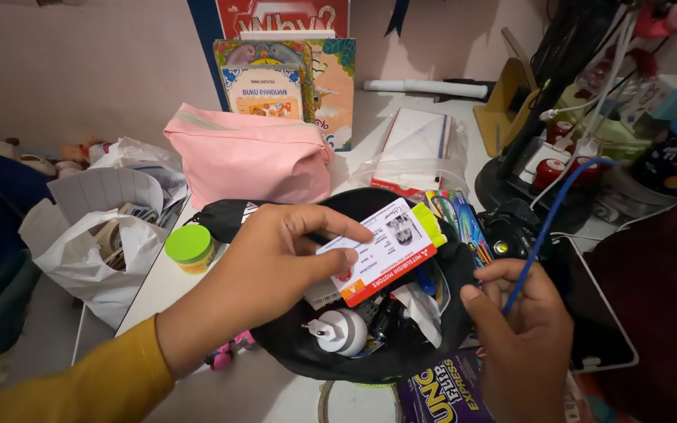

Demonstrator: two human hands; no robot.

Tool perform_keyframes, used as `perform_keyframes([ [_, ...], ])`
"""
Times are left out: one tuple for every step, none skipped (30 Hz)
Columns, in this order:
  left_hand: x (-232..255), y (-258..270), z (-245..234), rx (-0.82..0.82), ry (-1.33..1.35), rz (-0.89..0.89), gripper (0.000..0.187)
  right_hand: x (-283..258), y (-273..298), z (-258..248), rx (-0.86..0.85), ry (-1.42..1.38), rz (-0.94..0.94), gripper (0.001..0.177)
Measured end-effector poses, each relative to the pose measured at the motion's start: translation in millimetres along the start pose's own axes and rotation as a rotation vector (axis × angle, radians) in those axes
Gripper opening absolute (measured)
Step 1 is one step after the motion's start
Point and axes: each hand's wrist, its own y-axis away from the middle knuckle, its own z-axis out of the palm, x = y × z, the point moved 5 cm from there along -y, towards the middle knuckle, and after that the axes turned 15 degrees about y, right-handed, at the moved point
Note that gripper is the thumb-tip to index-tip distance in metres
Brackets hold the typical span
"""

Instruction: The person rummages through a black bag filled with small items, removing and examining objects like a deck of Uno cards, a flashlight, and several pens.

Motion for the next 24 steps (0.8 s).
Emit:
perform_keyframes([
  [1,2,3,-0.004,0.042,-0.007,0.027,-4,1,1,-0.004,-0.009,0.008,0.023],
  [1,5,6,-0.007,0.085,-0.015,0.026,-8,1,1,-0.013,0.004,0.018,0.024],
  [2,7,8,-0.006,0.089,-0.014,0.026,-13,2,2,-0.023,0.018,0.027,0.026],
  [3,10,11,-0.006,0.093,-0.014,0.026,-19,2,3,-0.033,0.032,0.037,0.028],
  [4,12,13,-0.005,0.097,-0.014,0.026,-23,3,5,-0.042,-0.003,0.084,0.028],
  [4,14,16,-0.014,0.096,-0.020,0.026,-27,3,7,-0.051,-0.037,0.132,0.029],
  [4,15,18,-0.022,0.094,-0.026,0.026,-30,4,9,-0.060,-0.071,0.180,0.029],
  [5,16,20,-0.031,0.092,-0.033,0.026,-30,5,10,-0.039,-0.089,0.263,0.028],
  [3,18,21,-0.029,0.071,-0.055,0.027,-28,6,10,-0.018,-0.108,0.346,0.026],
  [1,20,22,-0.028,0.050,-0.077,0.027,-22,7,8,0.004,-0.126,0.429,0.025],
  [-1,22,24,-0.027,0.029,-0.099,0.028,-21,5,7,-0.029,-0.110,0.348,0.021],
  [-1,22,24,-0.031,0.054,-0.073,0.027,-19,2,7,-0.060,-0.095,0.267,0.018],
  [-1,22,25,-0.034,0.080,-0.047,0.026,-15,-1,5,-0.089,-0.080,0.185,0.018],
  [-2,23,26,-0.037,0.106,-0.021,0.025,-7,-2,4,-0.105,-0.155,0.214,0.015],
  [-1,24,25,-0.043,0.124,0.014,0.023,-1,-3,4,-0.121,-0.229,0.243,0.012],
  [0,26,22,-0.049,0.142,0.049,0.022,5,-4,3,-0.137,-0.304,0.273,0.010],
  [2,28,19,-0.056,0.161,0.084,0.020,8,-7,1,-0.119,-0.339,0.275,0.009],
  [-3,34,9,0.011,0.102,-0.023,0.020,9,-9,-1,-0.101,-0.374,0.278,0.009],
  [-6,43,-4,0.077,0.043,-0.131,0.020,10,-11,-2,-0.084,-0.409,0.281,0.010],
  [-10,52,-18,0.143,-0.016,-0.243,0.020,10,-12,-4,-0.073,-0.416,0.264,0.010],
  [-7,60,-27,0.092,-0.052,-0.222,0.021,9,-13,-7,-0.063,-0.424,0.246,0.010],
  [-7,72,-38,0.043,-0.087,-0.204,0.024,8,-13,-10,-0.056,-0.429,0.232,0.009],
  [-11,85,-45,-0.048,-0.076,-0.215,0.024,7,-13,-12,-0.052,-0.421,0.207,0.009],
  [-19,100,-50,-0.133,-0.065,-0.228,0.024,6,-12,-13,-0.053,-0.413,0.183,0.008],
])
